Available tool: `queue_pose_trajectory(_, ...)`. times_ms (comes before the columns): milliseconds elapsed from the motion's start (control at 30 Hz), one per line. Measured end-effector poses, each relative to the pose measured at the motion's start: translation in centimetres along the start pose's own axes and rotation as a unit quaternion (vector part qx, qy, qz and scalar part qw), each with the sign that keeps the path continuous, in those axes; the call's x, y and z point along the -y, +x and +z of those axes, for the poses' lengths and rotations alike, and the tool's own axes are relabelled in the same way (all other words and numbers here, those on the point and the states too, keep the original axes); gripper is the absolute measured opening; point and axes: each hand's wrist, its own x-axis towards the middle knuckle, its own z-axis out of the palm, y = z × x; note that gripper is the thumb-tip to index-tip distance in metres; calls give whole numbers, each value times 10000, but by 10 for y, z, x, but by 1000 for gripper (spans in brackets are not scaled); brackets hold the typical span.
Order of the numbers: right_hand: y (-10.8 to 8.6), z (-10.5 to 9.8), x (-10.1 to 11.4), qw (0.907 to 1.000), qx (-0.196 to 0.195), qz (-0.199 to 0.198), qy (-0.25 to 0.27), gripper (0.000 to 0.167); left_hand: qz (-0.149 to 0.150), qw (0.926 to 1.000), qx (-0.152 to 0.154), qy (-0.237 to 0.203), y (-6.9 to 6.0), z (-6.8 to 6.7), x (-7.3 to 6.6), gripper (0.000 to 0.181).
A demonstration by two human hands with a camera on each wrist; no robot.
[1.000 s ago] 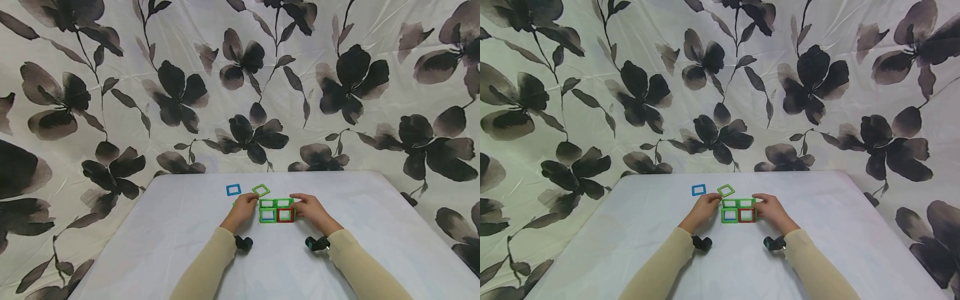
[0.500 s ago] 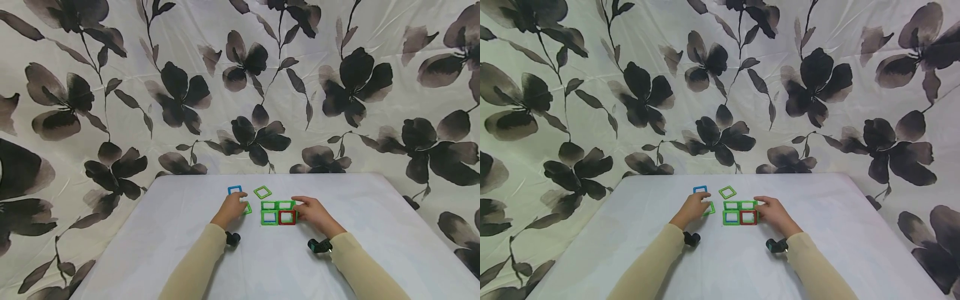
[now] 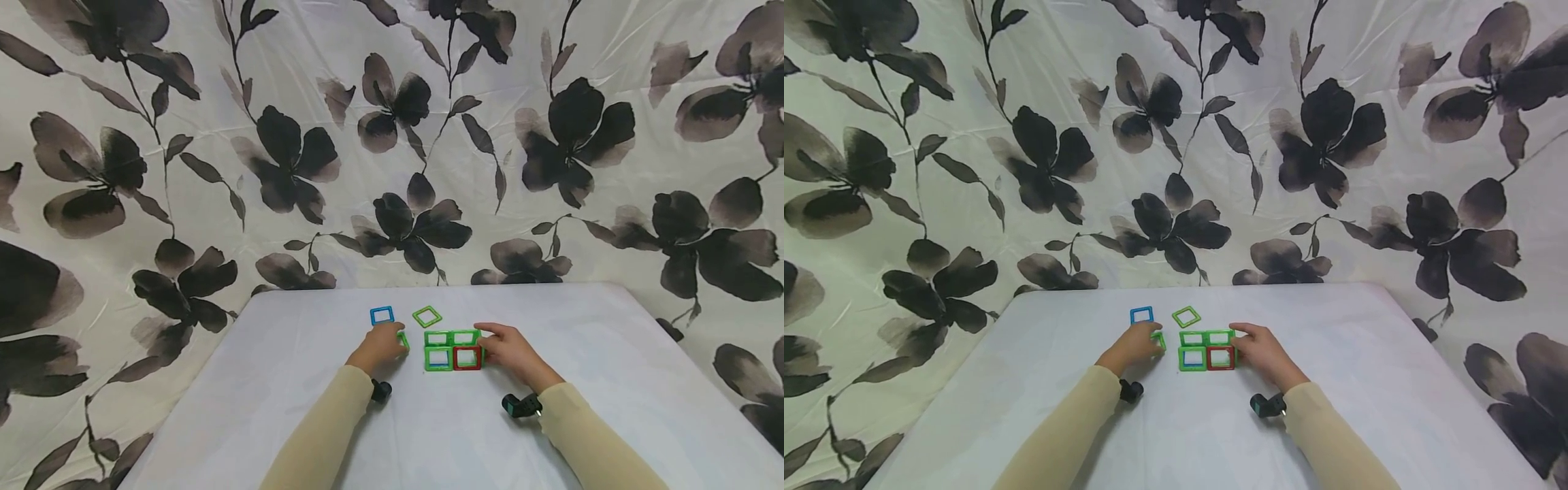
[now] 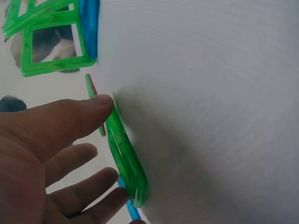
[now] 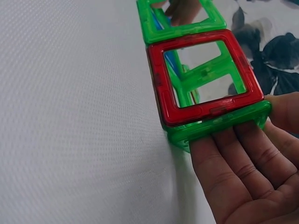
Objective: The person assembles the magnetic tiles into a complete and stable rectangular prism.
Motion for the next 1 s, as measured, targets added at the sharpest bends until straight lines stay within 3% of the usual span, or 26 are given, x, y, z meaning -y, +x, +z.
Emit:
queue_pose_trajectory(267, 1, 0, 7, 10000, 73, -30, -12, 46, 190, 9994, 1, 277, -4, -8, -1, 56)
queue_pose_trajectory(567, 3, 3, 8, 9998, 91, -24, -170, 46, 139, 9989, -43, 440, -4, -10, 3, 63)
queue_pose_trajectory(1000, -3, 0, 2, 9997, 27, 38, -222, 46, 473, 9986, -151, 159, -12, -11, -2, 68)
